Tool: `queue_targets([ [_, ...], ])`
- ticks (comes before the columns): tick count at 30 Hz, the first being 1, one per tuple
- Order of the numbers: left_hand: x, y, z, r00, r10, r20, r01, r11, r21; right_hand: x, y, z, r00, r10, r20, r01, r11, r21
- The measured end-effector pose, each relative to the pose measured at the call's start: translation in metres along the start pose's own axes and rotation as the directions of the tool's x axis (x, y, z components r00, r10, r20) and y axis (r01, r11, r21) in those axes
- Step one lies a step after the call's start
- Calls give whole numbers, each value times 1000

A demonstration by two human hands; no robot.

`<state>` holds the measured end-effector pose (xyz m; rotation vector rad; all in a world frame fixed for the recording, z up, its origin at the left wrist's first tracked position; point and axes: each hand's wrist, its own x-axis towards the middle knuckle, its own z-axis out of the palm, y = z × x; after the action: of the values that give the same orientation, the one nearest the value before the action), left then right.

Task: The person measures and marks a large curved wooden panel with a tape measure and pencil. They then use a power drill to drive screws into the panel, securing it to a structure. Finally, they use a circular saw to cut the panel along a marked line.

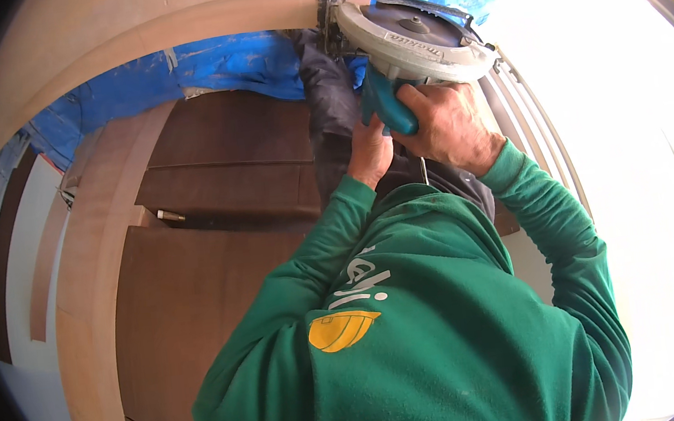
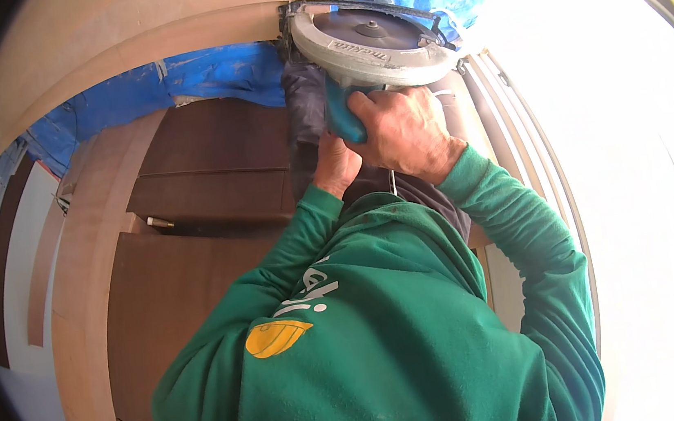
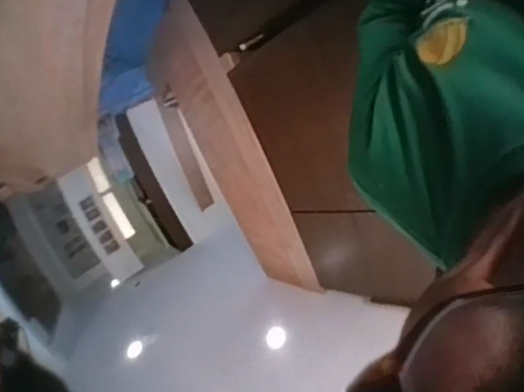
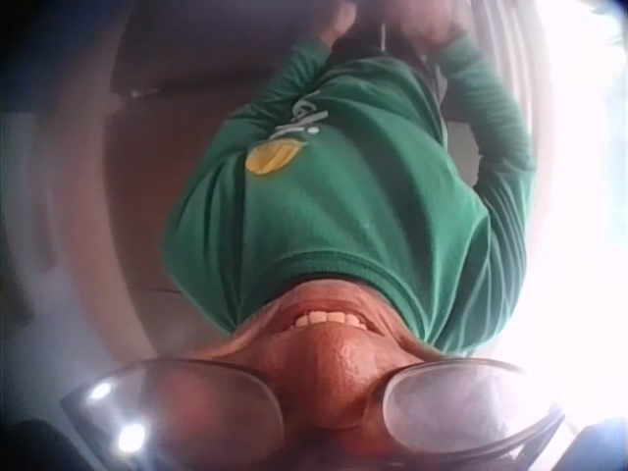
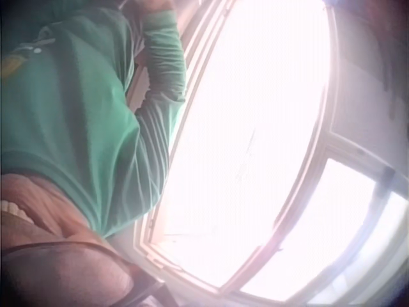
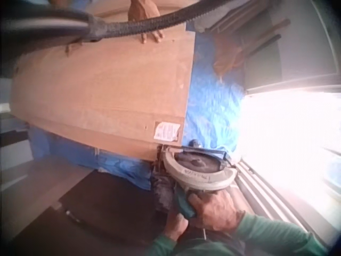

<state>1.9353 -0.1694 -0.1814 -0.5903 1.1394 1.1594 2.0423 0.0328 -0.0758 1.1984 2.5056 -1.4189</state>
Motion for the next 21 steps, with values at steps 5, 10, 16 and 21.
queue_targets([
  [5,0,12,-5,999,15,34,-14,999,-43,7,-13,3,998,49,34,-49,999,2],
  [10,-6,29,-13,997,49,52,-47,999,-27,15,-30,12,999,50,4,-50,998,27],
  [16,-7,28,-9,993,108,45,-107,994,-29,21,-29,9,997,-69,-46,67,997,-27],
  [21,-5,29,-12,985,155,77,-152,987,-51,23,-32,13,998,-44,-44,43,999,-22],
])
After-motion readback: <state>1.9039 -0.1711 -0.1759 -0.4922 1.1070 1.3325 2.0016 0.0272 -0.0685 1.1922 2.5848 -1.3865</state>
